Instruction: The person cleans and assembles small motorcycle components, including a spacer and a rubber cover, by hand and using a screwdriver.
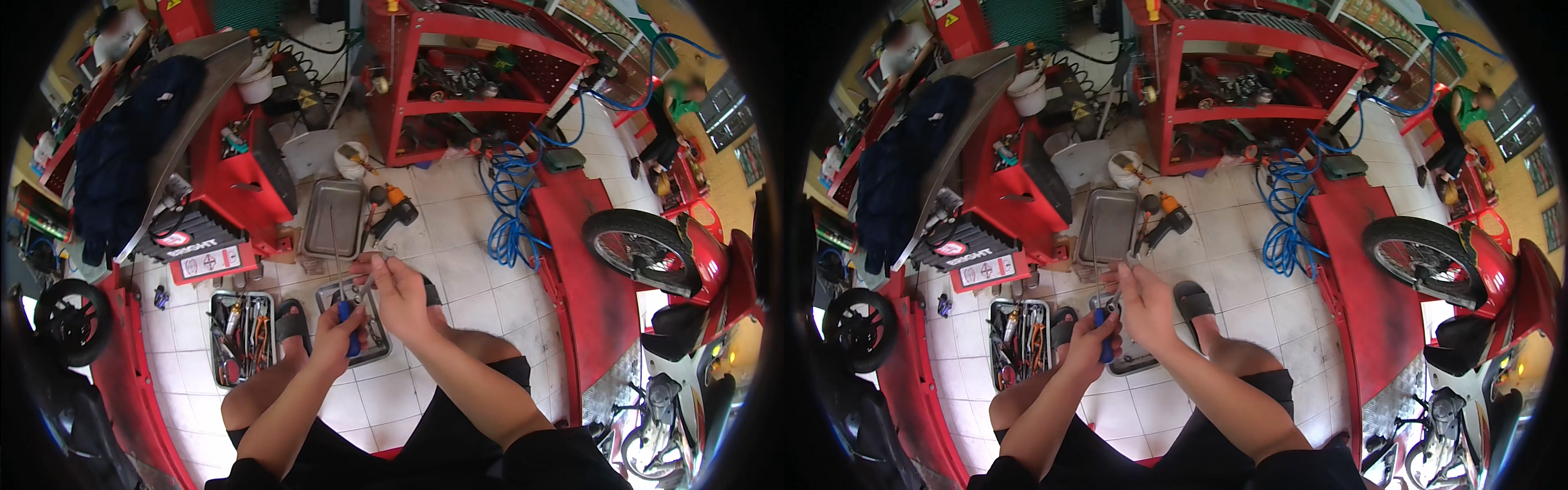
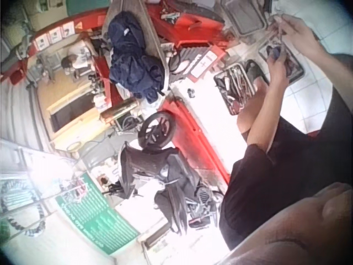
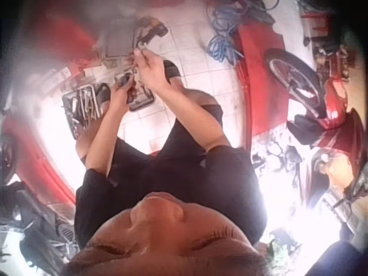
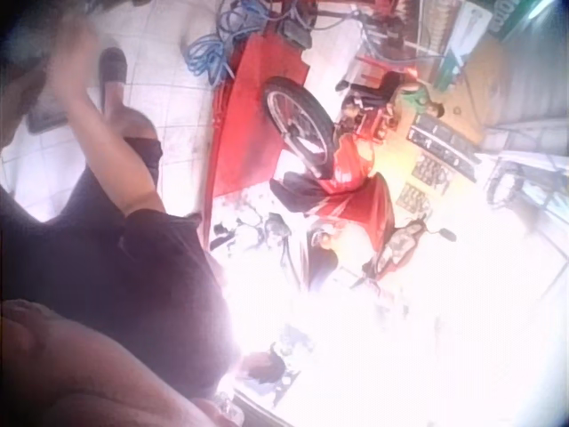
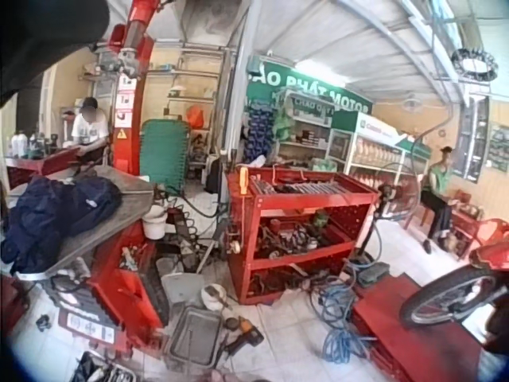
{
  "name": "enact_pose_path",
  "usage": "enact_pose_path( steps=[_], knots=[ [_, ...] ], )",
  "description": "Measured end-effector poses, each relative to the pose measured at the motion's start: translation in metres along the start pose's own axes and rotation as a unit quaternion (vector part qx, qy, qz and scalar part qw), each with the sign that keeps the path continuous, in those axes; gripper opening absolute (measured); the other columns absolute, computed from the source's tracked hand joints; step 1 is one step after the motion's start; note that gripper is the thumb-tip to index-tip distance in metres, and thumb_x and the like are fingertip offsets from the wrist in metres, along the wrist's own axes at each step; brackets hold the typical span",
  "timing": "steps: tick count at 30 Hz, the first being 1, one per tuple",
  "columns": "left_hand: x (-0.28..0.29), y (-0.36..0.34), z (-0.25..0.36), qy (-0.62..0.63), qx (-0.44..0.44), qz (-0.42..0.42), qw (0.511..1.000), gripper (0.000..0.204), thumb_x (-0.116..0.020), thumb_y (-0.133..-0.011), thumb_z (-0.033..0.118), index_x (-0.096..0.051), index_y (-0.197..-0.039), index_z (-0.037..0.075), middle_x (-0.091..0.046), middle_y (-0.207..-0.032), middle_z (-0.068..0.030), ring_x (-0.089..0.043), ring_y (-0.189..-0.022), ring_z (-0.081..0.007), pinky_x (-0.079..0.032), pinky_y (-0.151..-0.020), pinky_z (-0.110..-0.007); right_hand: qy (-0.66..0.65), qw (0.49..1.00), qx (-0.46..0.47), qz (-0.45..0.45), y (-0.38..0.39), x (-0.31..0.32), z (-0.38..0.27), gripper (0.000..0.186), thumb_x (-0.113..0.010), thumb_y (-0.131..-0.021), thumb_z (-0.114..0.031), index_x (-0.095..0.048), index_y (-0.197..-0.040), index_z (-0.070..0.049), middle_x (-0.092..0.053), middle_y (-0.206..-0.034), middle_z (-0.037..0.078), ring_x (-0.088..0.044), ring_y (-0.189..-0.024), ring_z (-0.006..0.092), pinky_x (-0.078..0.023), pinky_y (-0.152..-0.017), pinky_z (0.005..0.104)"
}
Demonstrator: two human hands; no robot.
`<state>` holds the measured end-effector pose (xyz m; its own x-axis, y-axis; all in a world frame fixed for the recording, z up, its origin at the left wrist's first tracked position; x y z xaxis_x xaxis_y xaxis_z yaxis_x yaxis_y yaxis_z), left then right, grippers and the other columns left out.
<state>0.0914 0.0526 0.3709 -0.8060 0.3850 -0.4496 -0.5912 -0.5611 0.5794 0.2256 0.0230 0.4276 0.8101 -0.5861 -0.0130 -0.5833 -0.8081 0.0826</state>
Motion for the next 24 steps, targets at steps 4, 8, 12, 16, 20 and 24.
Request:
enact_pose_path(
  steps=[4, 8, 12, 16, 20, 24],
  knots=[
    [0.006, 0.001, 0.001, 0.008, 0.046, 0.006, 0.999, 0.019, -0.064, -0.092, 0.023, -0.055, -0.093, 0.006, -0.052, -0.067, -0.0010, -0.051, -0.051, -0.0119, -0.041, -0.042, -0.028, -0.046, 0.999, 0.017, -0.006, -0.007, -0.004, -0.002, 0.035, -0.045, -0.102, -0.025, -0.061, -0.107, 0.006, -0.067, -0.086, 0.010, -0.062, -0.078, 0.0136, -0.050, -0.073, 0.0274],
    [-0.007, 0.001, -0.002, -0.003, 0.058, -0.018, 0.998, 0.024, -0.061, -0.094, 0.029, -0.054, -0.090, 0.006, -0.049, -0.063, -0.0011, -0.049, -0.047, -0.0117, -0.039, -0.040, -0.026, -0.063, 0.998, 0.002, -0.015, -0.007, 0.004, -0.008, 0.036, -0.045, -0.102, -0.026, -0.061, -0.109, 0.006, -0.067, -0.083, 0.009, -0.061, -0.075, 0.0126, -0.050, -0.071, 0.0267],
    [-0.014, 0.007, -0.007, -0.095, 0.013, -0.028, 0.995, 0.031, -0.056, -0.097, 0.033, -0.054, -0.089, 0.003, -0.047, -0.059, -0.0015, -0.047, -0.042, -0.0124, -0.037, -0.036, -0.027, -0.080, 0.995, -0.038, -0.046, -0.008, 0.007, -0.006, 0.035, -0.045, -0.102, -0.026, -0.060, -0.112, 0.005, -0.066, -0.086, 0.006, -0.059, -0.078, 0.0101, -0.049, -0.070, 0.0245],
    [-0.008, 0.006, 0.004, -0.097, -0.008, -0.030, 0.995, 0.030, -0.054, -0.097, 0.032, -0.054, -0.090, 0.003, -0.047, -0.059, -0.0011, -0.048, -0.044, -0.0120, -0.038, -0.036, -0.027, -0.049, 0.998, -0.045, 0.008, -0.014, 0.012, -0.001, 0.033, -0.052, -0.099, -0.029, -0.066, -0.099, 0.000, -0.067, -0.090, 0.005, -0.060, -0.078, 0.0095, -0.050, -0.063, 0.0257],
    [-0.002, 0.000, 0.014, -0.065, -0.029, -0.002, 0.997, 0.030, -0.053, -0.098, 0.033, -0.054, -0.091, 0.004, -0.046, -0.063, -0.0004, -0.049, -0.045, -0.0115, -0.039, -0.037, -0.027, -0.116, 0.990, -0.043, 0.074, -0.018, 0.031, -0.005, 0.030, -0.054, -0.098, -0.027, -0.066, -0.097, 0.001, -0.066, -0.081, 0.004, -0.062, -0.075, 0.0122, -0.051, -0.063, 0.0269],
    [0.004, 0.003, 0.014, -0.063, -0.037, -0.010, 0.997, 0.031, -0.051, -0.098, 0.035, -0.052, -0.096, 0.004, -0.045, -0.064, -0.0004, -0.049, -0.047, -0.0135, -0.041, -0.039, -0.028, -0.087, 0.990, -0.088, 0.071, -0.017, 0.033, -0.006, 0.028, -0.056, -0.096, -0.026, -0.067, -0.103, -0.001, -0.061, -0.082, 0.003, -0.058, -0.076, 0.0107, -0.051, -0.064, 0.0273]
  ],
)
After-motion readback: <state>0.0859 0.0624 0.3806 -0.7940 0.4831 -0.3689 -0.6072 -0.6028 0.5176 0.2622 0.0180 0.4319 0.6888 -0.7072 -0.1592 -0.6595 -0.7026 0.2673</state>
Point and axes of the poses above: each hand's wrist, its own y-axis away from the middle knuckle, its own x-axis out of the back of the hand, z = x × y, the point moved 4 cm from there along -y, towards the middle knuckle
